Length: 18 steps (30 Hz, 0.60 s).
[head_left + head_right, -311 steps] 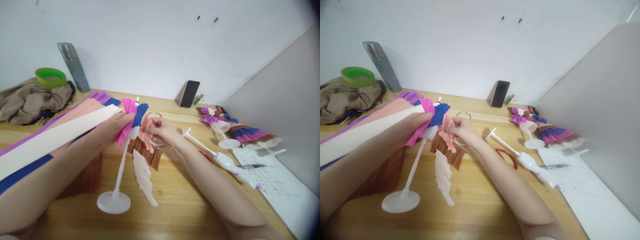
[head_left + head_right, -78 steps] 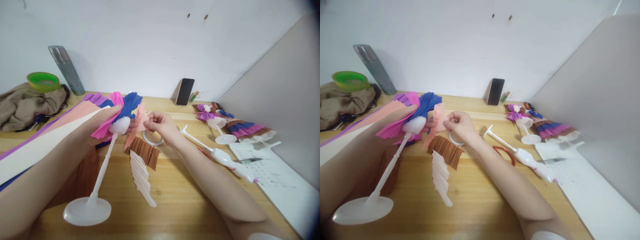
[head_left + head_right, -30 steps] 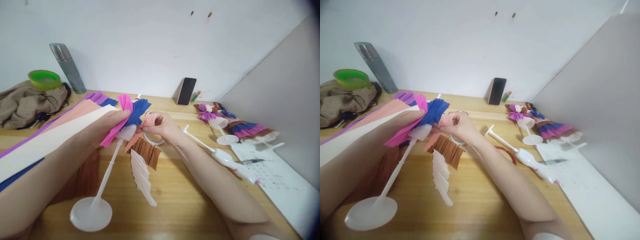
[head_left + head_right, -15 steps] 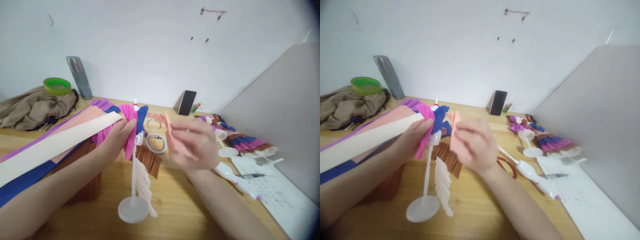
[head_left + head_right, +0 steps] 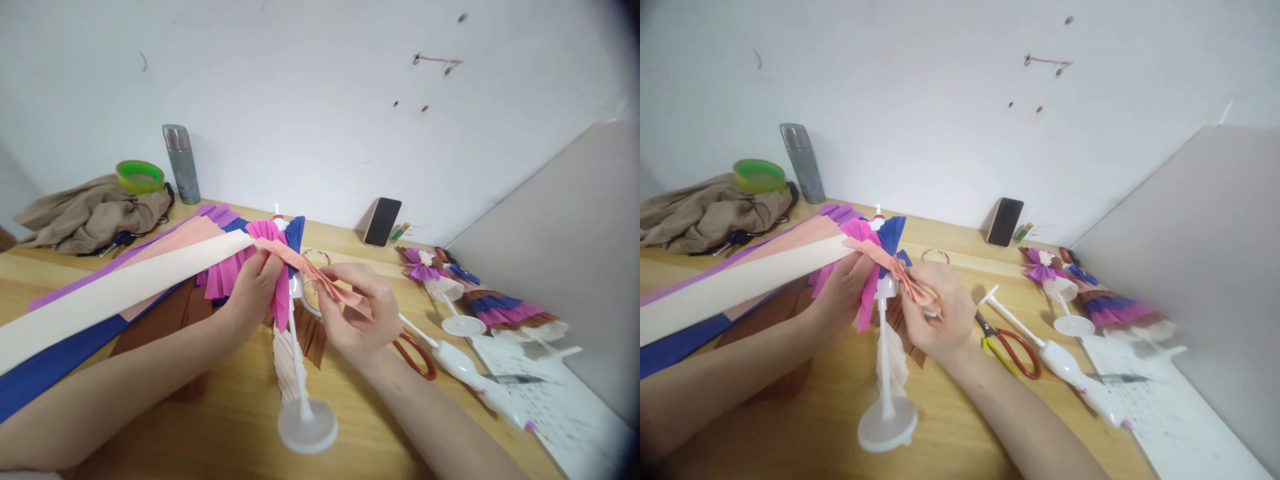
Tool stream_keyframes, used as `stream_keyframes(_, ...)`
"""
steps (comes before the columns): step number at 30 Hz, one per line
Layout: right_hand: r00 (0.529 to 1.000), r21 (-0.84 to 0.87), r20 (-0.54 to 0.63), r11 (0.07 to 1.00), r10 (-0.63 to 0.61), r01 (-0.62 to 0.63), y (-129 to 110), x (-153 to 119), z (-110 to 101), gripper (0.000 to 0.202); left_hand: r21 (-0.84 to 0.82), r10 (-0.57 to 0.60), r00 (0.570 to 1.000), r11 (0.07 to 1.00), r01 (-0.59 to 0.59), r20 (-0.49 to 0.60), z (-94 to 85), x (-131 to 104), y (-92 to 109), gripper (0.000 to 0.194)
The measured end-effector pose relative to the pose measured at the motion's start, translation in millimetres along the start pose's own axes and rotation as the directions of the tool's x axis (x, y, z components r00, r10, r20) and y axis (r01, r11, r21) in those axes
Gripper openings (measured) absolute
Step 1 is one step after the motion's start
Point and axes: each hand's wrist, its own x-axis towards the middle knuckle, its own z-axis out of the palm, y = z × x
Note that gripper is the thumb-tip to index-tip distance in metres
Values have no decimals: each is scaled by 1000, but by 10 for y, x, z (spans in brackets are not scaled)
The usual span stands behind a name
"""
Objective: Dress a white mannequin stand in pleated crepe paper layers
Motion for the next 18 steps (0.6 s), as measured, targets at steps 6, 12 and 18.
stream_keyframes(6, 991, -73, 15, 989, -129, 130, 75, 48, -32, 48, 15, 36, 997, 999, -35, -74, -26, 62, 43, 22)
stream_keyframes(12, 918, -58, 222, 936, -327, 348, 30, 100, -153, 33, -71, 22, 999, 997, -20, 26, -44, 119, -140, 18)
stream_keyframes(18, 925, -227, 143, 898, -352, 377, -32, 150, -218, 25, -37, -30, 999, 999, 31, 41, -12, 47, -164, 21)
